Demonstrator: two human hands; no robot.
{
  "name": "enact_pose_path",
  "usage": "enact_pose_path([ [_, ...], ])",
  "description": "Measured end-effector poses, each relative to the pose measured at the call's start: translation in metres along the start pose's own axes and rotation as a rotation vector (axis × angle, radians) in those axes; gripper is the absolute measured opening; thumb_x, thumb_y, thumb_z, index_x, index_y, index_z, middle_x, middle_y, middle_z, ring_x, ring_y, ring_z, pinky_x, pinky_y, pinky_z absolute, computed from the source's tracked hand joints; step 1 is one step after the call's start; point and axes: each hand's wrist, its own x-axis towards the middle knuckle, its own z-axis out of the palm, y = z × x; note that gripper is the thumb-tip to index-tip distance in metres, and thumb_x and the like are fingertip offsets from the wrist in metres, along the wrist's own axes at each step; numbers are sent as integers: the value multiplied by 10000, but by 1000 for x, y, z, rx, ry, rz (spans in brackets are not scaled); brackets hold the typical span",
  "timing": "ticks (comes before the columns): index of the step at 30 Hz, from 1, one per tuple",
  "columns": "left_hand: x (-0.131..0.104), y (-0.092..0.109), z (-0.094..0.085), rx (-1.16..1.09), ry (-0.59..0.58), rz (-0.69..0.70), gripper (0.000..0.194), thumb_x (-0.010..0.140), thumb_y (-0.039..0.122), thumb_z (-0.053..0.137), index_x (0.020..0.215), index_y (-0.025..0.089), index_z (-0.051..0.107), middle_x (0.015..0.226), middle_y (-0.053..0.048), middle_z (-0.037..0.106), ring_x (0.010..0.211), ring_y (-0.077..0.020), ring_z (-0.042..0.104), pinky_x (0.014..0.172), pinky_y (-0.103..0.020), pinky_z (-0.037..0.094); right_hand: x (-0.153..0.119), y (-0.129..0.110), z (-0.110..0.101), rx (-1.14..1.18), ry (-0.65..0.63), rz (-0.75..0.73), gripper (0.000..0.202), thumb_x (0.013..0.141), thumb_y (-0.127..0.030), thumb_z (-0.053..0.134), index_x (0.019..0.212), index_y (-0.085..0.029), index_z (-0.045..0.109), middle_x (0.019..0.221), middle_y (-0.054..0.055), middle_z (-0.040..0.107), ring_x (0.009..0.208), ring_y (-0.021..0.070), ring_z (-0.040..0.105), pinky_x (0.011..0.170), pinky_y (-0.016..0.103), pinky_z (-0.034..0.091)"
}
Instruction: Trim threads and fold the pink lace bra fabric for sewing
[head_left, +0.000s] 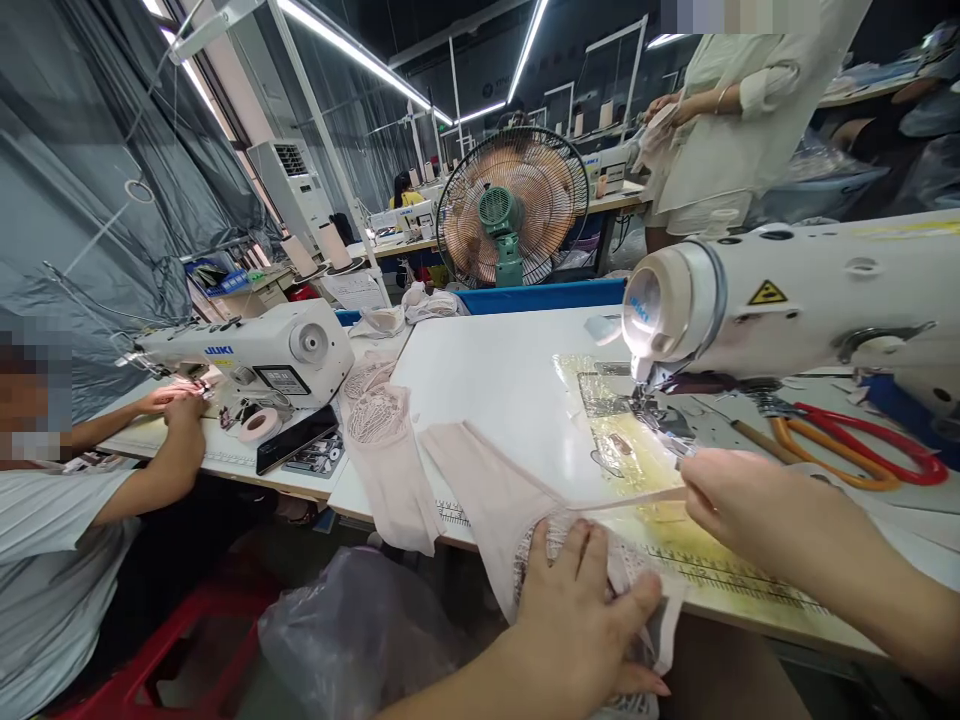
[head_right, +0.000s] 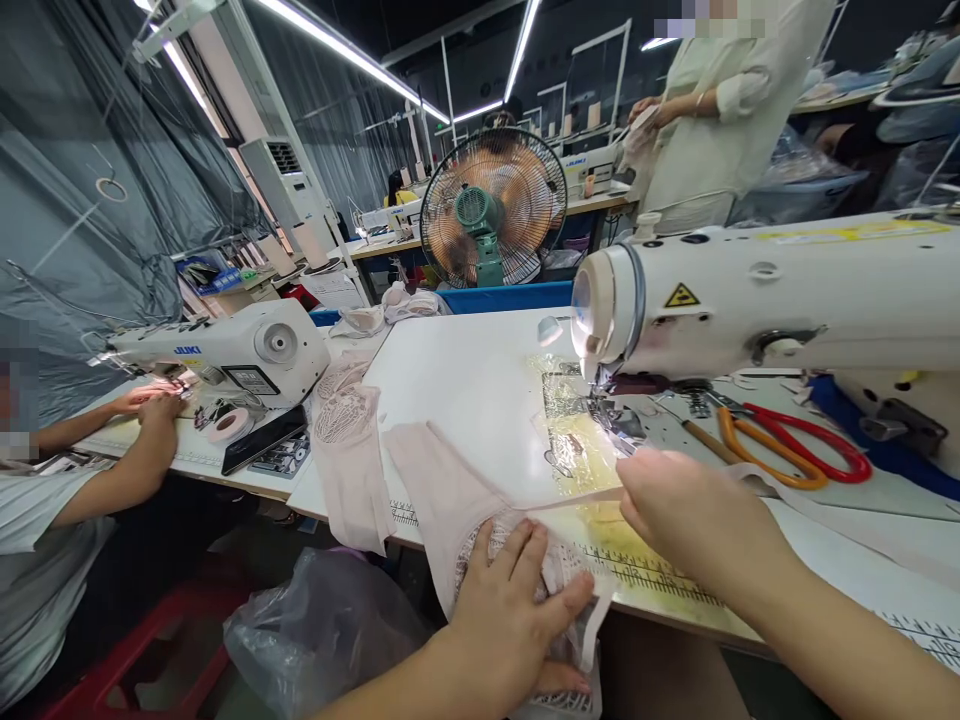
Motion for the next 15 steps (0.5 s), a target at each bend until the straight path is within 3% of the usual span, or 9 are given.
enact_pose_path([
  [3, -3, -2, 4, 18, 40, 28, 823, 740, 728, 540, 1420, 314, 331, 1448, -194, 413, 1357, -326, 360, 1042, -593, 313, 2, 1, 0, -16, -74, -29, 253, 787, -171, 508, 546, -227, 455, 541, 24, 523, 480, 190, 524, 423, 269, 205],
  [7, -4, 1, 6, 33, 32, 47, 859, 727, 724, 562, 1432, 301, 315, 1456, -196, 400, 1362, -326, 349, 1051, -601, 293, 0, -22, 3, 44, -133, -127, 127, 835, -277, 565, 754, -204, 630, 778, 58, 654, 714, 242, 633, 577, 337, 441],
  [9, -4, 3, 5, 30, 20, 62, 886, 721, 718, 578, 1448, 304, 285, 1463, -193, 390, 1371, -321, 333, 1054, -598, 293, 2, -37, 4, 71, -173, -187, 100, 844, -240, 576, 794, -197, 650, 836, 61, 667, 774, 228, 637, 644, 333, 468],
  [15, -7, 1, -7, -37, 40, 96, 815, 757, 722, 527, 1440, 334, 308, 1488, -137, 367, 1384, -310, 310, 1077, -582, 287, 17, -62, 8, 62, -260, -264, 192, 760, -16, 591, 664, -178, 629, 711, 34, 637, 682, 213, 623, 592, 303, 442],
])
